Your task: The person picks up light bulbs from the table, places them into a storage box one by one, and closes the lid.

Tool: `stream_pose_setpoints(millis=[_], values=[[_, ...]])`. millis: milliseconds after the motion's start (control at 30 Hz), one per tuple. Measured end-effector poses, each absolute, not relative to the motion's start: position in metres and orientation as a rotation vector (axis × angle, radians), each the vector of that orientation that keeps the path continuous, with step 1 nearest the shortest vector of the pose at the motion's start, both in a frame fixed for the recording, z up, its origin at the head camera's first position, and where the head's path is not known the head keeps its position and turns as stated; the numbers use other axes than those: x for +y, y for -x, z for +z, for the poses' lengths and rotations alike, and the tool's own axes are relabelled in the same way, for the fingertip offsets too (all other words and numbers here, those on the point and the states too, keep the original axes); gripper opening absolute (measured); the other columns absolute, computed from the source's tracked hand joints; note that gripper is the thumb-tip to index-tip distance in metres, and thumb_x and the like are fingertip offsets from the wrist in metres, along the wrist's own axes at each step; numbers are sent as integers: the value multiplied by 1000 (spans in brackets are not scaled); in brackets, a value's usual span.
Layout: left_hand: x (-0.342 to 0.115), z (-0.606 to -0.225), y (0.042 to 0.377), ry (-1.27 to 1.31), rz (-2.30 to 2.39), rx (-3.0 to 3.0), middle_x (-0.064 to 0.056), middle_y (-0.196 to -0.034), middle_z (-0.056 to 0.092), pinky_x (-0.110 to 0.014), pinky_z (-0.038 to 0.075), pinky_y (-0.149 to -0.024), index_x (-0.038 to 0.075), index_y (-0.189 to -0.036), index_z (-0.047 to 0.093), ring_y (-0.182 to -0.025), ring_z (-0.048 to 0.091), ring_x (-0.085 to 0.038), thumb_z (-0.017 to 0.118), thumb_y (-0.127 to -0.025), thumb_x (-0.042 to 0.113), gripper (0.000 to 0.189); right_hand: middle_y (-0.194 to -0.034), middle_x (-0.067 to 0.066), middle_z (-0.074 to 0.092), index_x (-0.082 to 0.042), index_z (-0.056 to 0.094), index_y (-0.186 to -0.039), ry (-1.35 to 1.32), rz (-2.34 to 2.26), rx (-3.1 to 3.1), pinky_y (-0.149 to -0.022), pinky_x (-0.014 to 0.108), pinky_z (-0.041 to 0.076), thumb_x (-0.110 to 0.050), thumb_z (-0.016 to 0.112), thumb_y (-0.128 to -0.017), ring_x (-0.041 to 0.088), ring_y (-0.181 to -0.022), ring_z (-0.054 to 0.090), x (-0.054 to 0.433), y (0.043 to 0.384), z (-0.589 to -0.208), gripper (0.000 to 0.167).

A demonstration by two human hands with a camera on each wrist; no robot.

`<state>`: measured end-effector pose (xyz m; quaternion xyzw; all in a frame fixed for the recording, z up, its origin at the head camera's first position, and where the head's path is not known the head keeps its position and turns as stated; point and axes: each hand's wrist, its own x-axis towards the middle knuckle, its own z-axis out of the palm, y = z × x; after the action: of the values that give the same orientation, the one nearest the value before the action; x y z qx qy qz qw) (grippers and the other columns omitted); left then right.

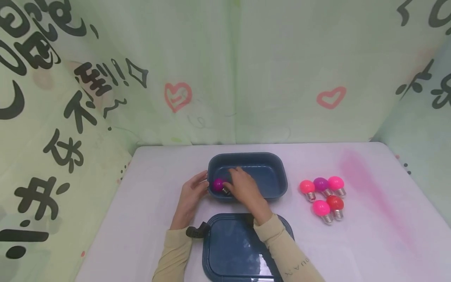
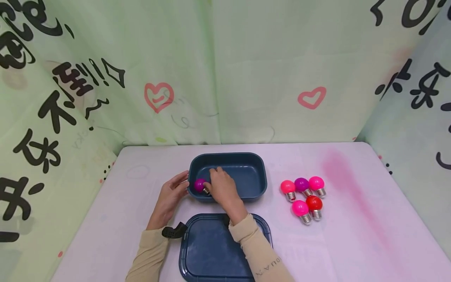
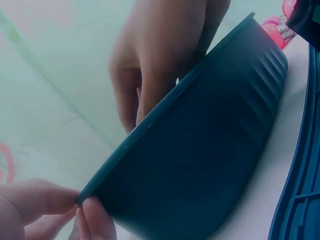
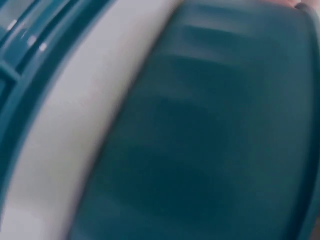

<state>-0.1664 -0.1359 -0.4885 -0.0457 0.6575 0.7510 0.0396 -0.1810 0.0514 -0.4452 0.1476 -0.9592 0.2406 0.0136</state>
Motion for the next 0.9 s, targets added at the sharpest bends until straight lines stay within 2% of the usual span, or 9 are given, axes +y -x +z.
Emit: stream_pose_setpoints(millis=[233, 467, 700, 900], values=[[-135, -490, 168, 163, 2302, 2008, -19, -139, 57, -23, 54, -84, 3, -136, 58, -107, 63, -19, 63, -92, 3, 44, -117, 22, 65, 3, 63, -125, -469, 715, -2960, -90, 49, 55, -26, 75, -89, 36, -105, 66, 56, 177, -436, 48], [-134, -490, 169, 156, 2309, 2007, -19, -138, 57, -24, 54, -85, 2, -136, 57, -113, 62, -25, 63, -93, 3, 44, -117, 21, 64, 2, 62, -126, -467, 693, -2946, -90, 48, 55, -28, 74, -89, 35, -105, 66, 62, 175, -430, 49], [-133, -490, 169, 161, 2308, 2000, -18, -139, 57, -24, 54, -85, 3, -136, 57, -114, 61, -24, 63, -93, 3, 44, -117, 19, 64, 2, 63, -126, -449, 687, -2930, -87, 48, 55, -28, 74, -89, 35, -104, 66, 70, 171, -428, 49], [-133, -489, 168, 152, 2325, 1984, -20, -139, 56, -23, 54, -85, 1, -136, 57, -113, 61, -23, 63, -93, 2, 44, -120, 19, 63, 1, 61, -129, -447, 698, -2910, -89, 48, 54, -28, 74, -89, 34, -108, 65, 81, 166, -427, 51]])
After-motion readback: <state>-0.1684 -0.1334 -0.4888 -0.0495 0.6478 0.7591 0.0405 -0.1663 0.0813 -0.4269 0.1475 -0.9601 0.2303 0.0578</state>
